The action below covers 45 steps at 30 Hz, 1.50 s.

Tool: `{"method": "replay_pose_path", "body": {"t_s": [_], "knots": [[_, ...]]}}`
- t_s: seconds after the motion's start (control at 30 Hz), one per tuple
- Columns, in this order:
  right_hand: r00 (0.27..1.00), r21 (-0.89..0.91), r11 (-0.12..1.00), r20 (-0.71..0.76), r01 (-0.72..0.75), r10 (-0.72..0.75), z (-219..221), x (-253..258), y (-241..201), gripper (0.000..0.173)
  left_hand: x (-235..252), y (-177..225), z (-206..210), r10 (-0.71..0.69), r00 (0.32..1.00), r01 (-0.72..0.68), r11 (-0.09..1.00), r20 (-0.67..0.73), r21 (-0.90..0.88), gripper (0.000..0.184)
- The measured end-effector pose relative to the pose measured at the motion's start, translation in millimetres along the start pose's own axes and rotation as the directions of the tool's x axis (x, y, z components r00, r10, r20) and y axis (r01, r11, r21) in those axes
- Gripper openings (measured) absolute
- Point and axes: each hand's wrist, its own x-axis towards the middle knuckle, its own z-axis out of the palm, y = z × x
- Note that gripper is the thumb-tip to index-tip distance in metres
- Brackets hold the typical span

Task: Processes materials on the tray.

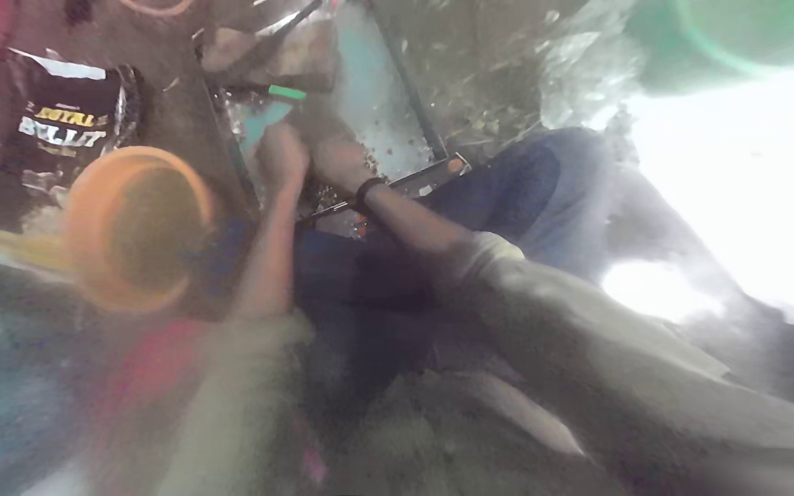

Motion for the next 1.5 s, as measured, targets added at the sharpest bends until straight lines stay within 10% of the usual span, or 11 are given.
{"method": "replay_pose_path", "body": {"t_s": [0.5,0.93,1.5], "knots": [[0.986,-0.066,0.99,0.101,-0.125,0.132,9.3,-83.0,27.6,0.038,3.7,0.1,2.8,0.008,1.0,-0.008,1.0,0.009,0.004,0.023],[1.0,0.021,1.0,-0.011,-0.006,0.006,1.5,3.3,2.8,0.032,2.8,-1.1,2.3,-0.007,1.0,0.007,1.0,0.007,0.021,0.021],[0.999,0.025,0.999,0.028,-0.039,0.038,4.4,-18.1,6.0,0.033,7.9,-2.4,3.2,0.012,1.0,-0.012,1.0,-0.002,-0.018,0.021]]}}
